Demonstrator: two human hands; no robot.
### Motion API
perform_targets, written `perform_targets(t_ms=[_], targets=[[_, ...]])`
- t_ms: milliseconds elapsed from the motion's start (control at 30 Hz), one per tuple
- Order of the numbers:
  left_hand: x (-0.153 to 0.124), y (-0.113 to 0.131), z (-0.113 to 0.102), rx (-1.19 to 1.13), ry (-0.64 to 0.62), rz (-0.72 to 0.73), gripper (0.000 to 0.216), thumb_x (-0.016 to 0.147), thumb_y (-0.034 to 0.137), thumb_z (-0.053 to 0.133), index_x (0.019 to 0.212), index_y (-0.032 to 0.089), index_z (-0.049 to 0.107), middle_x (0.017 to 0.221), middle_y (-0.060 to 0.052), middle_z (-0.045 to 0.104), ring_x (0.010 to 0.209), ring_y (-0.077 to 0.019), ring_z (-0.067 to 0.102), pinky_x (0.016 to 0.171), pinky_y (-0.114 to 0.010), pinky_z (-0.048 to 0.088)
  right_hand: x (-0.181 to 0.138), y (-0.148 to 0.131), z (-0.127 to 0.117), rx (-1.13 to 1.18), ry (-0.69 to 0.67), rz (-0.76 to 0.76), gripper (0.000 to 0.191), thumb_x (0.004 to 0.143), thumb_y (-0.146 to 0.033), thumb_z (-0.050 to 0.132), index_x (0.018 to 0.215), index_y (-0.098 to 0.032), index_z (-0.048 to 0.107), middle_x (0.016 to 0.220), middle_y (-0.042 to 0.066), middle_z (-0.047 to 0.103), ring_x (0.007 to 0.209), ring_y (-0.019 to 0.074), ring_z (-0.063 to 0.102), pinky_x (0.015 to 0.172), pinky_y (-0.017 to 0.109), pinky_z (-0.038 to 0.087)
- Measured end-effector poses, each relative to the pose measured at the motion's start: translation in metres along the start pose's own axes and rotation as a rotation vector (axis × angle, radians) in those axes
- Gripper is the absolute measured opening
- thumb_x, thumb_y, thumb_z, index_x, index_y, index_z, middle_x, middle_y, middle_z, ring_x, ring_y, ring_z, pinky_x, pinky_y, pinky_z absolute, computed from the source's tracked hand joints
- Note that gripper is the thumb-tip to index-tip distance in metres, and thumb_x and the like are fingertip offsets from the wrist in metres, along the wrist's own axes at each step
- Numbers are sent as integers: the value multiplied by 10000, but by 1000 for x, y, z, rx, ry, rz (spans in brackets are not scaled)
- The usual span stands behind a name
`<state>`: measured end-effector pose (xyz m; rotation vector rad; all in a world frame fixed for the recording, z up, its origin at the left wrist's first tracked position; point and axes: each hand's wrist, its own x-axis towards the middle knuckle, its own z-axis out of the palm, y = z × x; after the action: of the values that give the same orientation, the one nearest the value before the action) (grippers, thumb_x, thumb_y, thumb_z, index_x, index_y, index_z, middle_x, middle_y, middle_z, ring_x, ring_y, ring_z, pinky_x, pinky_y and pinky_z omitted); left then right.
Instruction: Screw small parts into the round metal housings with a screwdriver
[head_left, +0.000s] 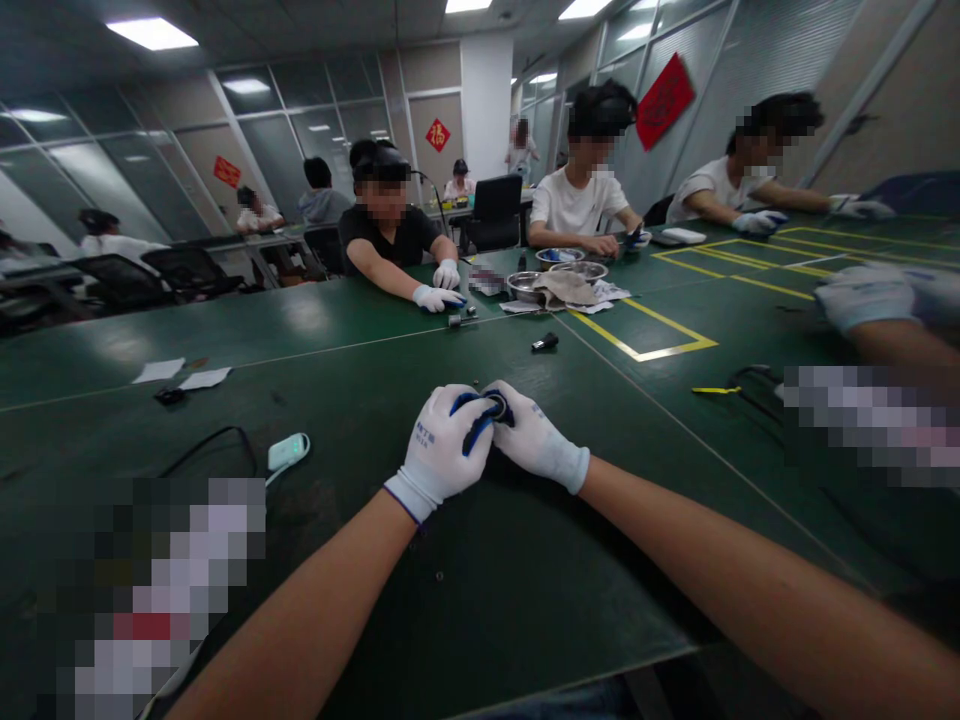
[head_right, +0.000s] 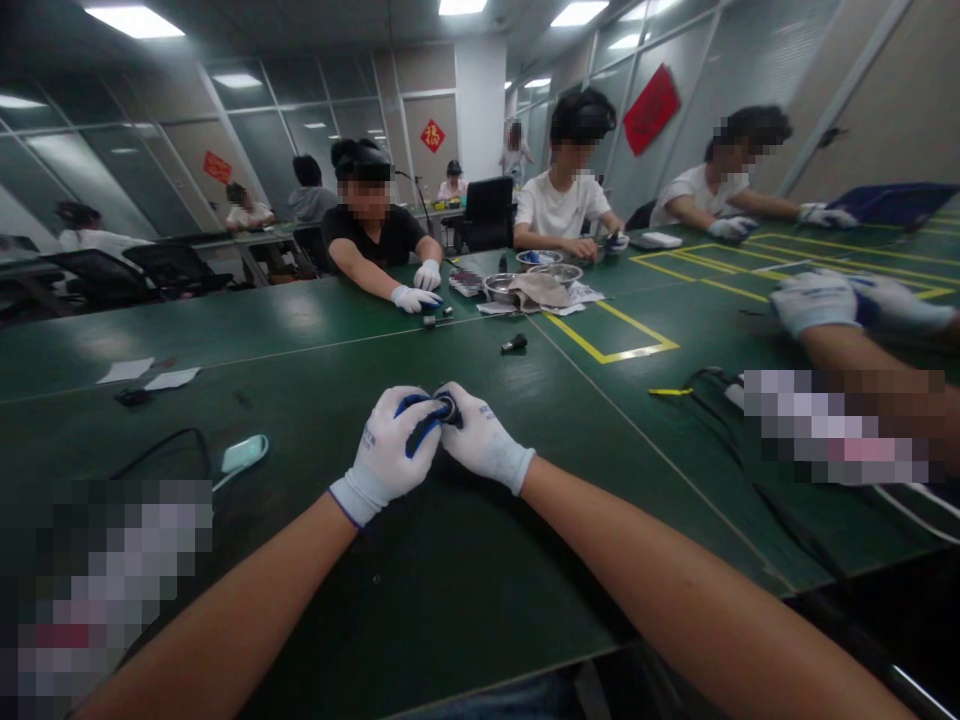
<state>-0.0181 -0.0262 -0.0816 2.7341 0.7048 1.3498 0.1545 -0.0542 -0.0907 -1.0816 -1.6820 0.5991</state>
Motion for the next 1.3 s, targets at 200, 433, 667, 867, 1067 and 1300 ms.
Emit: perform_targets(t_ms=[200,433,667,867,1067,1300], targets=[[0,-1,-2,11,-41,23,302,942,231,594,1216,214,719,1207,-135,647,1105,-285,623,934,-483,584,1,-1,-4,-9,15,-14,63,855,-261,585,892,-231,544,824,0,647,754,175,586,691,311,466],[4,1,-5,42,-143,35,329,943,236,592,1244,216,724,1230,-147,652,1115,-306,615,942,-510,570,2,3,-7,-91,15,-66,51,833,-201,567,873,-228,552,828,6,630,744,171,576,692,304,457],[6,-2,-9,73,-194,94,318,952,251,595,1233,208,737,1252,-154,657,1120,-315,616,943,-514,562,0,3,-9,-106,-21,-66,61,793,-190,585,826,-221,545,771,-8,629,697,162,565,657,292,444],[6,-6,-13,-35,-206,65,338,918,251,641,1237,241,752,1318,-152,619,1193,-323,597,994,-544,552,0,0,-14,-84,-84,-48,65,782,-209,619,785,-209,554,710,-29,612,648,140,536,608,267,417],[4,-3,-8,-120,-164,28,291,941,254,633,1200,250,765,1260,-130,646,1161,-297,623,992,-515,563,0,6,-14,-36,-124,-44,129,798,-260,640,744,-203,537,699,-30,601,662,141,541,614,269,425],[6,-1,4,-122,-70,-102,184,934,233,664,1078,224,778,1092,-94,696,1042,-254,664,936,-456,593,1,7,-11,-130,-92,10,136,793,-258,645,785,-220,514,706,-26,599,643,148,543,596,278,404]])
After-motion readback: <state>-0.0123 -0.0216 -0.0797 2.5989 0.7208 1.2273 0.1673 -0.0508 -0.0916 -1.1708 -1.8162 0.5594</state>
